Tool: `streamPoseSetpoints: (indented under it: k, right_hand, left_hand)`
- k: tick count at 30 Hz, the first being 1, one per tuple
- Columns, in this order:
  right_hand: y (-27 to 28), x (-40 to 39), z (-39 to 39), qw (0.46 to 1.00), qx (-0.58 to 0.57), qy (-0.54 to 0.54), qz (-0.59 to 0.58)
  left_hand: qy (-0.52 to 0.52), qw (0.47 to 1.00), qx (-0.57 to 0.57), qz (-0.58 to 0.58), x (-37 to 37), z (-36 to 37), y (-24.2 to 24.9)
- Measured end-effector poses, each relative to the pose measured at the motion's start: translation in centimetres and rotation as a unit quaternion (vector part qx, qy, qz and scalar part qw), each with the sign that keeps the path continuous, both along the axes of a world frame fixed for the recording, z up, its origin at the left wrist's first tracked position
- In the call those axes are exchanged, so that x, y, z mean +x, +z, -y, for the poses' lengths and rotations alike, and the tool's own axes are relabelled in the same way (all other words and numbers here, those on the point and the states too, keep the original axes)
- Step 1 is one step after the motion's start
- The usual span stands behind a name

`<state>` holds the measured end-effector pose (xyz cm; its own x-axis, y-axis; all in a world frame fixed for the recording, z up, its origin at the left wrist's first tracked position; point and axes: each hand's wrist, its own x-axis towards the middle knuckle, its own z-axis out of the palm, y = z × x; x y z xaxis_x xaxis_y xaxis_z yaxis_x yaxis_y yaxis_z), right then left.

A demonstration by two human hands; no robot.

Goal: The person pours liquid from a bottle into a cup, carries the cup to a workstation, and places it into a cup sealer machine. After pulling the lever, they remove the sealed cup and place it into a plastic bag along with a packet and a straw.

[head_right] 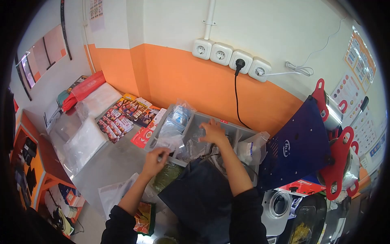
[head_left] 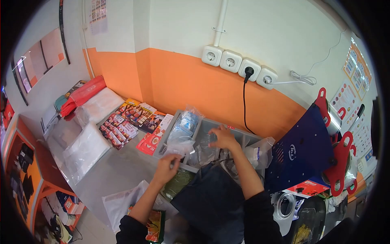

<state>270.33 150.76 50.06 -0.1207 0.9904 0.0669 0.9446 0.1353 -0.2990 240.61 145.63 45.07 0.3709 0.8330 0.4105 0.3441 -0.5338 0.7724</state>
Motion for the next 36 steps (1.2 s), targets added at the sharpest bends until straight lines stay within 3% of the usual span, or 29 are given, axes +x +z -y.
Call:
streamPoseSetpoints:
  k: [1,2,3,5,6,7,8,9,10,11,13,14,16,18,20,21,23,25,27,29,30,32,34,36]
  right_hand:
    - [-0.3,-0.1,1.1,0.996,-0.035,-0.025,0.082]
    - [-0.3,-0.1,1.6,0.983,-0.068,-0.049,0.163]
    - [-0.8,1.1,0.9,0.983,-0.069,-0.05,0.163]
    - [-1.7,4.0,-1.2,0.962,-0.199,-0.082,-0.168]
    - [-1.4,4.4,-1.3,0.962,-0.2,-0.083,-0.167]
    - [-1.2,4.7,-1.3,0.956,-0.128,-0.101,-0.245]
    - [-0.9,4.9,-1.2,0.939,-0.054,-0.117,-0.32]
    - [-0.4,5.1,-1.1,0.938,-0.054,-0.119,-0.321]
    - [0.0,5.3,-1.0,0.972,-0.029,-0.047,-0.227]
    - [0.6,5.4,-0.8,0.991,-0.004,0.025,-0.13]
    - [2.5,4.1,0.0,0.987,-0.064,0.034,-0.142]
    - [3.0,3.5,0.1,0.979,-0.124,0.044,-0.154]
    - [1.8,3.5,-0.7,0.976,-0.1,0.037,-0.19]
    - [1.1,3.3,-1.4,0.971,-0.075,0.032,-0.226]
    - [0.7,3.2,-2.4,0.925,-0.106,-0.07,-0.359]
    - [0.3,3.3,-3.0,0.924,-0.106,-0.071,-0.359]
    - [-0.9,3.7,-4.2,0.962,0.031,-0.036,-0.27]
    - [-1.8,3.5,-5.1,0.954,0.045,-0.052,-0.292]
    - [-3.0,1.8,-6.4,0.942,0.089,-0.062,-0.318]
    - [-5.3,0.3,-7.6,0.938,0.163,-0.029,-0.305]
    - [-6.8,-0.5,-8.6,0.935,0.209,-0.003,-0.288]
    - [-6.7,-2.1,-8.7,0.955,0.219,0.021,-0.201]
    - [-6.4,-4.7,-8.4,0.95,0.178,-0.001,-0.256]
    - [-5.5,-6.3,-8.2,0.933,0.102,-0.056,-0.342]
  left_hand:
    - [0.064,0.996,-0.052,0.046,0.0,-0.4,0.0]
    - [0.064,0.995,-0.053,0.047,-0.2,-1.1,0.0]
    - [0.07,0.997,-0.025,-0.005,-0.6,-2.0,0.0]
    - [0.075,0.996,0.0,-0.057,-1.1,-3.8,-0.2]
    - [0.052,0.994,0.07,-0.071,-1.3,-4.7,-0.3]
    - [0.03,0.986,0.14,-0.085,-1.3,-5.4,-0.5]
    - [0.028,0.986,0.139,-0.086,-1.2,-5.5,0.2]
    - [0.043,0.993,0.048,-0.099,-0.9,-5.2,1.4]
    - [0.058,0.991,-0.044,-0.111,-0.8,-5.2,2.1]
    - [0.056,0.991,-0.045,-0.112,-0.6,-5.7,2.0]
    - [0.157,0.984,-0.01,-0.083,-0.1,-6.8,1.5]
    - [0.152,0.985,-0.01,-0.084,0.3,-6.8,2.0]
    - [0.194,0.952,0.181,-0.152,1.0,-6.1,3.9]
    - [0.169,0.954,0.17,-0.18,1.6,-6.1,4.8]
    - [0.147,0.953,0.16,-0.209,1.6,-6.9,3.9]
    - [0.104,0.947,0.206,-0.224,1.0,-8.3,1.9]
    - [0.06,0.936,0.25,-0.24,0.7,-10.2,-0.5]
    - [-0.011,0.977,-0.075,-0.199,0.0,-11.6,-1.6]
    - [0.024,0.984,0.166,-0.063,-0.2,-11.5,-4.5]
    - [-0.023,0.985,0.108,-0.131,-0.9,-10.7,-3.5]
    - [-0.065,0.984,0.13,-0.101,-1.0,-10.1,-2.3]
    - [-0.102,0.985,0.06,-0.124,-1.2,-9.3,-0.7]
    - [-0.097,0.977,-0.011,-0.187,-1.0,-8.6,0.8]
    - [-0.091,0.972,0.016,-0.216,-1.1,-8.8,0.2]
